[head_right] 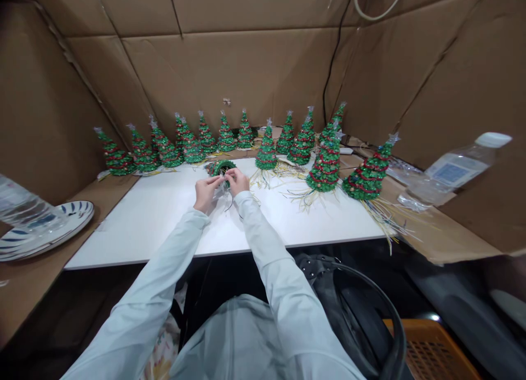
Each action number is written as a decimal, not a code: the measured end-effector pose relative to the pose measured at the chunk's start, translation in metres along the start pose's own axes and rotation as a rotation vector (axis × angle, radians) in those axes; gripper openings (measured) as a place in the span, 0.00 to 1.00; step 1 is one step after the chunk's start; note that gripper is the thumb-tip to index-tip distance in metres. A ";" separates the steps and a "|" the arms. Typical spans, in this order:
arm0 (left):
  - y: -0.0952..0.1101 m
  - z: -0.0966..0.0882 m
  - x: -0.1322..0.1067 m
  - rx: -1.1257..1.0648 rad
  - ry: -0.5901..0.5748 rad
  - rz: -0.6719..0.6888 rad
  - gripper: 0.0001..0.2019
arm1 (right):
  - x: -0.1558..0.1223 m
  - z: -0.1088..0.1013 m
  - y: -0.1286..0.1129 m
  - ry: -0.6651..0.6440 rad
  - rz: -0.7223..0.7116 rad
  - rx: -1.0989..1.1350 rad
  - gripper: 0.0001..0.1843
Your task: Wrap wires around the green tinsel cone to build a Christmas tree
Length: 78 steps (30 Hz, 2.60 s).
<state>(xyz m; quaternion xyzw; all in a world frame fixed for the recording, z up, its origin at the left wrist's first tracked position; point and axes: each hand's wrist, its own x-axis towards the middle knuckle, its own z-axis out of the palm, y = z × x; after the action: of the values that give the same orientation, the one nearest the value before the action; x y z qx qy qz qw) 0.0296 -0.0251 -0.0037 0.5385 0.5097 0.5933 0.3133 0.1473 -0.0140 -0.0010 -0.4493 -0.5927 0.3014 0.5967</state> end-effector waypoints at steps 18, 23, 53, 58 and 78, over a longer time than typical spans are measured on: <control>0.009 -0.001 -0.002 -0.101 -0.019 -0.089 0.13 | -0.008 -0.002 -0.010 -0.083 0.033 -0.335 0.11; 0.009 -0.002 -0.001 -0.085 -0.011 -0.074 0.12 | -0.011 -0.002 -0.016 -0.118 -0.014 -0.381 0.14; 0.010 -0.010 0.006 -0.341 0.114 -0.255 0.13 | -0.014 -0.007 -0.004 -0.632 -0.225 -0.827 0.11; 0.010 -0.011 0.005 -0.327 0.109 -0.243 0.14 | -0.012 -0.003 -0.002 -0.665 -0.207 -0.807 0.06; 0.004 -0.011 0.009 -0.326 0.118 -0.239 0.14 | -0.009 -0.004 0.002 -0.261 -0.017 -0.230 0.06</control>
<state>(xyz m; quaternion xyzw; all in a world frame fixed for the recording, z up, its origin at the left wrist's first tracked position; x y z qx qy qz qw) 0.0180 -0.0205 0.0039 0.3807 0.4849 0.6569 0.4341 0.1505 -0.0218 -0.0058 -0.4666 -0.6993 0.2823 0.4621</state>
